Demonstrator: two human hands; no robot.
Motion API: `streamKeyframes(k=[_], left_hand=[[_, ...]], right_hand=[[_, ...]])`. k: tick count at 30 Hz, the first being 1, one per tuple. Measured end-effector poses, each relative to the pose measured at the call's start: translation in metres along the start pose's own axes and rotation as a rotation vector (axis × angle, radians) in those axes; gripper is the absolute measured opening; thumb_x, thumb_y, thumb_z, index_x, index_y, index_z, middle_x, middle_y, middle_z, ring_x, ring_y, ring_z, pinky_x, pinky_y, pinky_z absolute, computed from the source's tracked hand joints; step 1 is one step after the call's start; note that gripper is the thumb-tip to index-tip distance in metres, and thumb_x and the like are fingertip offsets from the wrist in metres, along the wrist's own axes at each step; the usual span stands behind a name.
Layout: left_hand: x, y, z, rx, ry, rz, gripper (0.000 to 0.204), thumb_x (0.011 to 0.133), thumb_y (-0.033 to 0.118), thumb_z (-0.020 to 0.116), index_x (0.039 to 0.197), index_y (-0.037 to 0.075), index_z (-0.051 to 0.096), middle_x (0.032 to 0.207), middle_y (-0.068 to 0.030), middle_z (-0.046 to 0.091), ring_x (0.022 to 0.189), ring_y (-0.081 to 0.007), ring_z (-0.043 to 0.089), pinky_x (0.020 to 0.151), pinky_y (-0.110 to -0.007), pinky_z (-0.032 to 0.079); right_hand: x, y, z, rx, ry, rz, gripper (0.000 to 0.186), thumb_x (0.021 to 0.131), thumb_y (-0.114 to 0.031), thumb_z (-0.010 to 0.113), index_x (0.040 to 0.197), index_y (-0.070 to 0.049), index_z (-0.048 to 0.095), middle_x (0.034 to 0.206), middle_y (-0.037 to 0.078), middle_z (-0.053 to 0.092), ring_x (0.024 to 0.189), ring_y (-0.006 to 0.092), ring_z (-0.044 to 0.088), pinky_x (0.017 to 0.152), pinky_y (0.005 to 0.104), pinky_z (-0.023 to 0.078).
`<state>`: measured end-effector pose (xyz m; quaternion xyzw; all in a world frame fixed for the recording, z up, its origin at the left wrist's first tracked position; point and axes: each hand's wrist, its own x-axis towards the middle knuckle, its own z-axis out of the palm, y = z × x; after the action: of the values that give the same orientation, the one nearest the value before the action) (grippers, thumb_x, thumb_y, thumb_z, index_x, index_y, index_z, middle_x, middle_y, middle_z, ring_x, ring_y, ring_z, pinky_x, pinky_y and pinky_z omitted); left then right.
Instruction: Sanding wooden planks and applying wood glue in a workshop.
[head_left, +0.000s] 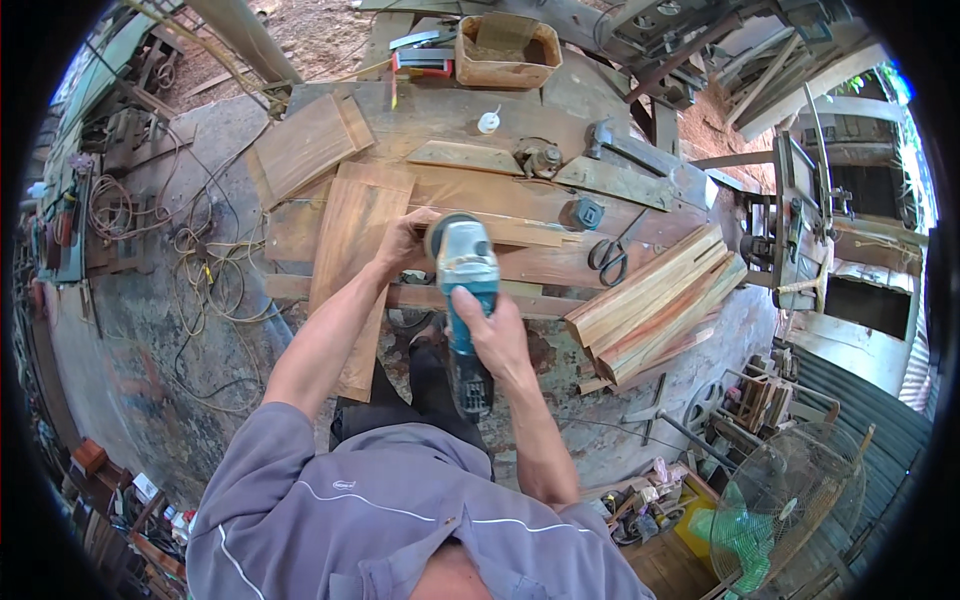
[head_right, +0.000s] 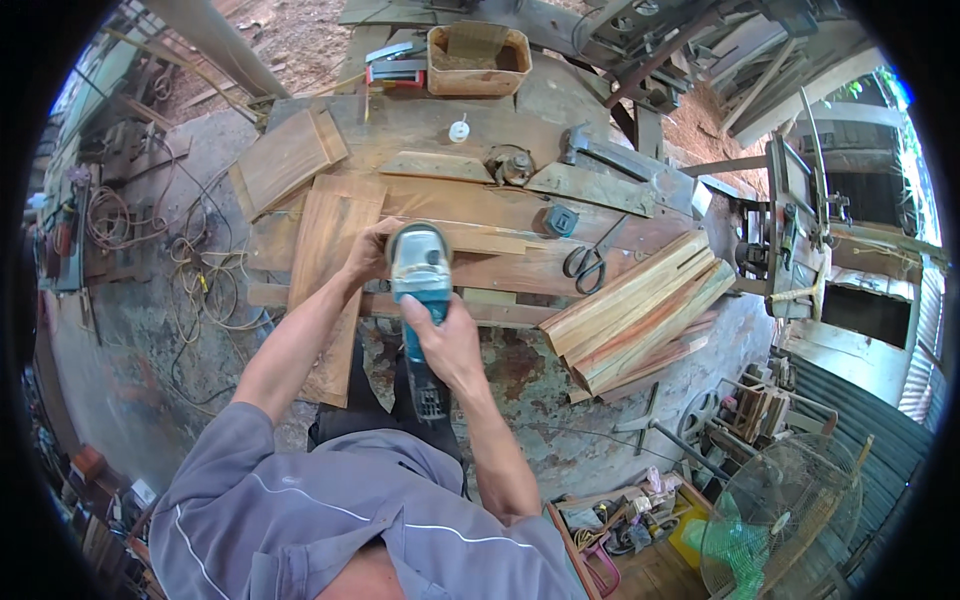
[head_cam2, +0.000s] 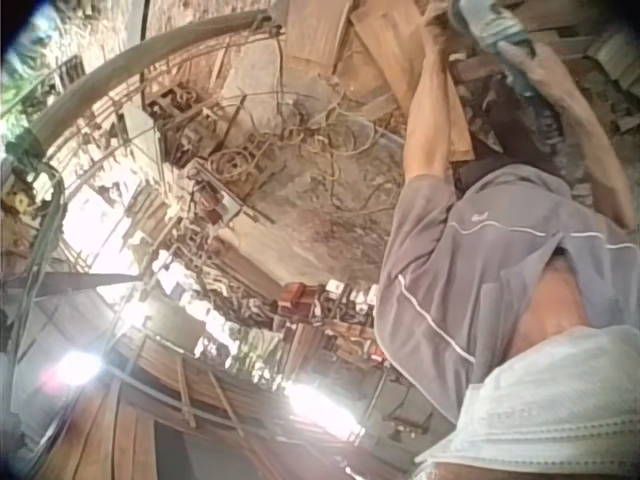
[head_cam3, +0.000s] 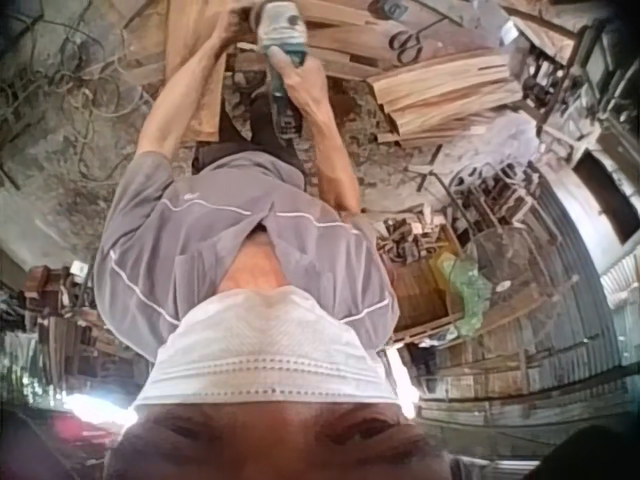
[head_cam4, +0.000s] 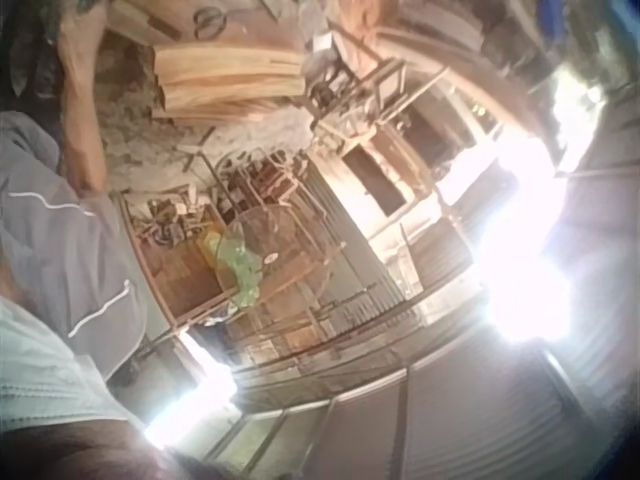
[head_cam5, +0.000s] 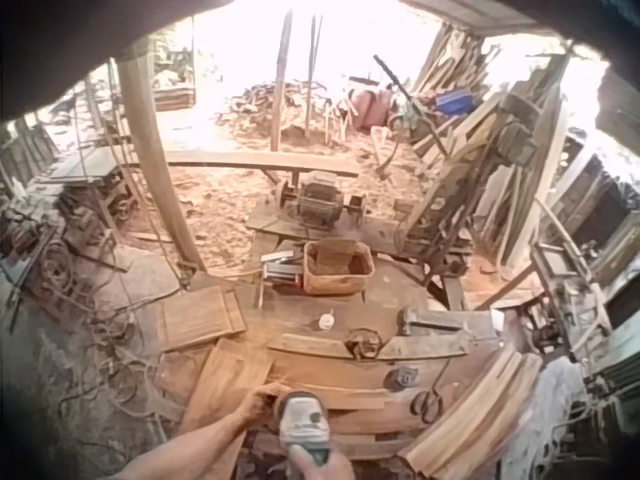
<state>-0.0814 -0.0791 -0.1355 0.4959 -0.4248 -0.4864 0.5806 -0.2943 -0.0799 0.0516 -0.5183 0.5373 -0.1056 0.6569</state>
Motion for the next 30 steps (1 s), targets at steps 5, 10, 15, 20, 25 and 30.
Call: streamKeyframes(k=[5, 10, 15, 20, 25, 30], left_hand=[[-0.002, 0.002, -0.003, -0.381, 0.011, -0.197, 0.033, 0.08, -0.004, 0.08, 0.111, 0.005, 0.072, 0.114, -0.0036, 0.07, 0.102, -0.0133, 0.065, 0.09, -0.031, 0.054], [0.004, 0.02, 0.008, 0.319, 0.051, -0.075, 0.026, 0.082, 0.001, 0.082, 0.105, 0.007, 0.071, 0.107, -0.0005, 0.072, 0.097, -0.0102, 0.066, 0.087, -0.028, 0.055], [0.002, 0.007, -0.001, 0.304, 0.046, -0.046, 0.029, 0.081, 0.001, 0.083, 0.106, 0.007, 0.071, 0.107, -0.001, 0.073, 0.096, -0.0095, 0.066, 0.085, -0.028, 0.055], [0.003, 0.005, 0.003, 0.128, 0.038, -0.115, 0.03, 0.081, -0.003, 0.081, 0.108, 0.006, 0.071, 0.109, 0.0003, 0.072, 0.097, -0.0097, 0.067, 0.085, -0.029, 0.055], [-0.002, -0.008, -0.012, 0.112, 0.025, -0.216, 0.034, 0.083, -0.004, 0.078, 0.114, 0.006, 0.069, 0.111, 0.0, 0.072, 0.1, -0.0102, 0.066, 0.088, -0.028, 0.056], [0.002, 0.003, -0.001, 0.321, 0.042, -0.021, 0.034, 0.08, 0.004, 0.085, 0.11, 0.005, 0.068, 0.109, -0.0006, 0.072, 0.099, -0.0094, 0.065, 0.088, -0.029, 0.055]], right_hand=[[0.006, -0.003, -0.001, -0.118, 0.016, -0.008, 0.074, 0.088, -0.063, 0.068, 0.114, 0.006, 0.063, 0.096, 0.018, 0.071, 0.088, 0.0256, 0.07, 0.079, 0.0391, 0.054], [-0.012, 0.007, -0.063, 0.217, 0.222, 0.019, 0.051, 0.1, -0.048, 0.061, 0.113, 0.002, 0.059, 0.081, 0.007, 0.065, 0.066, 0.0187, 0.07, 0.057, 0.0309, 0.056], [-0.012, 0.002, -0.074, 0.242, 0.297, -0.023, 0.054, 0.102, -0.052, 0.056, 0.109, 0.001, 0.061, 0.079, 0.008, 0.066, 0.065, 0.0192, 0.069, 0.06, 0.0324, 0.056], [0.003, 0.001, -0.022, -0.066, 0.025, 0.008, 0.066, 0.093, -0.06, 0.064, 0.105, 0.005, 0.066, 0.081, 0.015, 0.071, 0.078, 0.027, 0.072, 0.072, 0.042, 0.055], [-0.001, 0.006, -0.016, -0.215, 0.102, -0.159, 0.054, 0.095, -0.051, 0.067, 0.106, 0.003, 0.064, 0.082, 0.009, 0.069, 0.067, 0.0164, 0.068, 0.063, 0.0331, 0.055], [-0.02, 0.009, -0.073, 0.187, 0.2, 0.009, 0.055, 0.099, -0.052, 0.061, 0.111, 0.002, 0.06, 0.081, 0.008, 0.067, 0.066, 0.0179, 0.069, 0.059, 0.0317, 0.056]])
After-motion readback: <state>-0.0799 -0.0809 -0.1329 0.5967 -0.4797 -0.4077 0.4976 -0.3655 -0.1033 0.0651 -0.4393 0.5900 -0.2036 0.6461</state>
